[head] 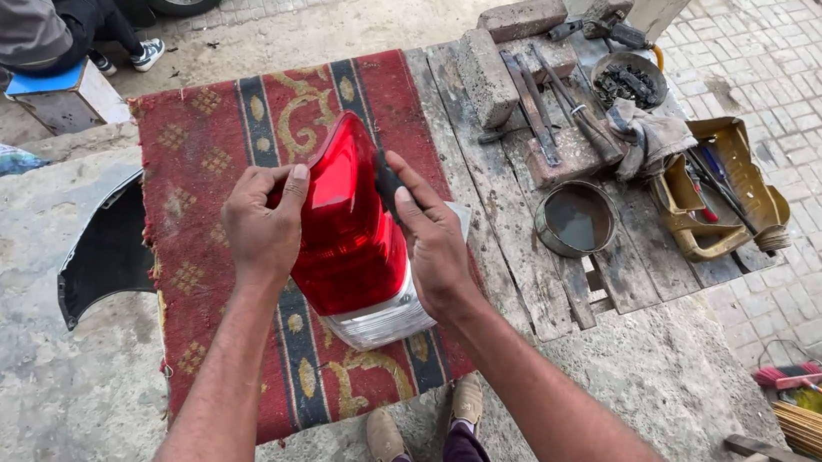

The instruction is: The person sands the surface of a red and clear car taillight assembly using a sanding block. They hold the taillight with one hand and rub the sanding block over the red and clear plastic sections repeatedly.

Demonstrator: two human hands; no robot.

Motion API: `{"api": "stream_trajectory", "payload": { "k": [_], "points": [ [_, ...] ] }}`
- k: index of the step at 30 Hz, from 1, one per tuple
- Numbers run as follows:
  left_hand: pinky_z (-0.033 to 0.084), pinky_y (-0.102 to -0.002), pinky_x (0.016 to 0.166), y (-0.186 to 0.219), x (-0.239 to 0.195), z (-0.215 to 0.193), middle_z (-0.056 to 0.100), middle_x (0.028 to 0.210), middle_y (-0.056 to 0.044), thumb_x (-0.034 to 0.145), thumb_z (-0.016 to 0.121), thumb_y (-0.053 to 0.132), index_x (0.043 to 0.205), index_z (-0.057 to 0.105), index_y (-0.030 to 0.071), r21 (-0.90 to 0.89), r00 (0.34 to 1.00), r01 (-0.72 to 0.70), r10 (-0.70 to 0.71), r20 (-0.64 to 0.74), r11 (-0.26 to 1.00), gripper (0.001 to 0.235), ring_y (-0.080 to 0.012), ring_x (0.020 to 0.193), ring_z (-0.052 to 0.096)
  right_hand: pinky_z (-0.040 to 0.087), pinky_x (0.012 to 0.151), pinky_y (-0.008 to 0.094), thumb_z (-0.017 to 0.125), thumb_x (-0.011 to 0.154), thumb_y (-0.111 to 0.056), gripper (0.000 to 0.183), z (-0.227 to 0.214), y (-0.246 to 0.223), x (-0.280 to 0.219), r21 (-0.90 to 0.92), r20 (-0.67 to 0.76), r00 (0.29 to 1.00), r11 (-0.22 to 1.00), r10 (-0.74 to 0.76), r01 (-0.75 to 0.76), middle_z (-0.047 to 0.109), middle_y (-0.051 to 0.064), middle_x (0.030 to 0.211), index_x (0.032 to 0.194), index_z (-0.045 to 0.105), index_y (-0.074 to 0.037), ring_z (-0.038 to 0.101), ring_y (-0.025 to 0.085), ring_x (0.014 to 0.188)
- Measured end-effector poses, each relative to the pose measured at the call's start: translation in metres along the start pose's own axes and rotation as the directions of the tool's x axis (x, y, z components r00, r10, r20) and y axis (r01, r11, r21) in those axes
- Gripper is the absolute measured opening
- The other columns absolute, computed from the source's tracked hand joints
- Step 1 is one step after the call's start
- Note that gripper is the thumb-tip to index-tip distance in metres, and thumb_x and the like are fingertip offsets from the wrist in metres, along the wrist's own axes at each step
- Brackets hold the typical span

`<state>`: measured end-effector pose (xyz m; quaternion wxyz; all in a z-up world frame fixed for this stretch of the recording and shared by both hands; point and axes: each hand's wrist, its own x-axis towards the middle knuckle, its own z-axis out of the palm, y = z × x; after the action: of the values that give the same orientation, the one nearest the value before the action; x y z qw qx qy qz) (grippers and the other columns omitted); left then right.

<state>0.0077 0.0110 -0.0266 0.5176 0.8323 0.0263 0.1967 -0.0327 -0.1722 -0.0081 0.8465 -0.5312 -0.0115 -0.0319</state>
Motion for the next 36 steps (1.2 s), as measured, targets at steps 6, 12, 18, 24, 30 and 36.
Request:
{"api": "stream_trajectory", "payload": {
  "k": [6,12,18,24,30,36],
  "points": [
    [0.017,-0.062,0.122,0.026,-0.018,-0.012,0.036,0.140,-0.032,0.097,0.070,0.056,0.144,0.036,-0.005,-0.266,0.965,0.255,-0.264,0.003,0.929,0.084,-0.0541,0.144,0.025,0.040,0.117,0.042,0.043,0.108,-0.006,0.042,-0.012,0.014,0.000,-0.260,0.000,1.000,0.966,-0.002,0.002,0.056,0.018,0.147,0.148,0.054,-0.009,0.046,0.026,0.136],
    [0.027,-0.060,0.122,0.042,-0.041,-0.008,0.047,0.141,-0.016,0.084,0.053,0.079,0.151,0.034,0.017,-0.652,0.846,0.507,-0.470,0.251,0.564,0.093,-0.0349,0.142,0.043,0.046,0.113,0.036,0.047,0.106,-0.006,0.043,-0.043,0.034,0.003,-0.481,0.070,0.995,0.876,0.068,-0.026,0.062,0.011,0.143,0.145,0.060,-0.020,0.050,0.021,0.136],
    [0.048,-0.055,0.100,-0.019,-0.023,0.008,0.061,0.105,-0.014,0.081,0.072,0.067,0.124,0.051,0.012,-0.558,0.803,0.562,-0.564,0.191,0.611,0.073,-0.0282,0.104,0.061,0.037,0.120,0.046,0.057,0.102,-0.029,0.049,-0.029,-0.006,-0.001,-0.602,0.025,0.986,0.790,0.165,-0.117,0.056,0.014,0.150,0.150,0.053,-0.023,0.048,0.032,0.142],
    [0.038,-0.075,0.090,0.159,0.017,0.018,0.056,0.120,-0.022,0.067,0.067,0.072,0.129,0.059,-0.003,-0.448,0.679,0.713,-0.692,0.246,0.539,0.098,-0.0417,0.114,0.060,0.038,0.119,0.047,0.075,0.082,-0.059,0.092,-0.020,-0.062,0.030,-0.703,-0.001,0.994,0.706,0.114,-0.082,0.054,0.021,0.149,0.157,0.041,-0.019,0.051,0.038,0.139],
    [0.039,-0.076,0.094,0.211,0.046,0.061,0.039,0.141,-0.033,0.075,0.073,0.066,0.149,0.023,-0.014,-0.461,0.728,0.665,-0.649,0.222,0.588,0.120,-0.0470,0.134,0.043,0.032,0.121,0.052,0.088,0.053,-0.067,0.145,-0.010,-0.132,0.059,-0.766,-0.074,0.980,0.619,0.183,-0.174,0.039,0.028,0.157,0.164,0.013,-0.012,0.043,0.043,0.144],
    [0.066,-0.049,0.072,0.178,0.043,0.093,0.054,0.119,-0.020,0.089,0.072,0.047,0.137,0.040,-0.006,-0.546,0.813,0.564,-0.531,0.238,0.619,0.079,-0.0299,0.106,0.064,0.040,0.116,0.054,0.086,0.052,-0.070,0.144,-0.039,-0.145,0.096,-0.753,-0.139,0.976,0.623,0.167,-0.214,0.051,0.031,0.145,0.163,0.015,-0.013,0.053,0.046,0.135]
  ]
}}
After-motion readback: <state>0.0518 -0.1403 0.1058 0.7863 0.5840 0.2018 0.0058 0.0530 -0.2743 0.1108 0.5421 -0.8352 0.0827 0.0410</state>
